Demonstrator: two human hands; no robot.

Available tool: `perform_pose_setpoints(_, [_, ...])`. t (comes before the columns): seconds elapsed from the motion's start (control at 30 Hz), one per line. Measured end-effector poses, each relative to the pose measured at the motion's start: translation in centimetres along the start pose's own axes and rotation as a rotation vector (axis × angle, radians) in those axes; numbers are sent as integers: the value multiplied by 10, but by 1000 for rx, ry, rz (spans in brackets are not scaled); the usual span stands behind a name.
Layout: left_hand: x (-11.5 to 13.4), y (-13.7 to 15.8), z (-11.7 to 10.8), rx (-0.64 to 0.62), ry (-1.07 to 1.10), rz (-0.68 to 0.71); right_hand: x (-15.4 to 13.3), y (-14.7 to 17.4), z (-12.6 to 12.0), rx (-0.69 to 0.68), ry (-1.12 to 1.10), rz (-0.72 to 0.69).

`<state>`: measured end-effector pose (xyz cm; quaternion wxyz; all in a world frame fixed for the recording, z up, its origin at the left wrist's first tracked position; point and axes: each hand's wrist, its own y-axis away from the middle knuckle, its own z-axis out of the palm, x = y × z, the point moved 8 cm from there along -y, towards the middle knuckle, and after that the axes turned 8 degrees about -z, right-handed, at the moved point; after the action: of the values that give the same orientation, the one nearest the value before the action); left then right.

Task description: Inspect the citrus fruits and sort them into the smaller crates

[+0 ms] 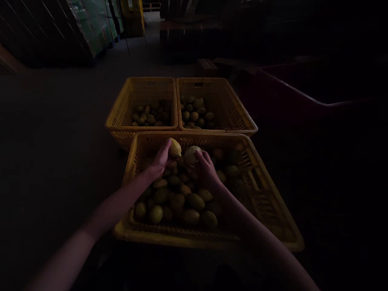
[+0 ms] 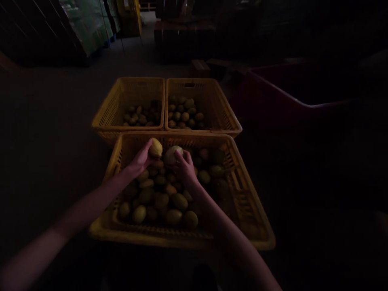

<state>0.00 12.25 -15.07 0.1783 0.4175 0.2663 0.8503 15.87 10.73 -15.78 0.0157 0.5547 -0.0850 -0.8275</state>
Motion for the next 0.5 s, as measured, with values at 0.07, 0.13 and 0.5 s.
perform_pose_setpoints(0.07, [21,9,7,-29,-85,270,-20,-3,-11,62,95,-205])
perform_pose_setpoints(0.13, [36,21,16,-76,-209,476,-44,-3,-16,92,228,-425])
perform_pose_setpoints(0.5, [34,42,37,-268,-389,557,-73,9,-6,-2,245,-685])
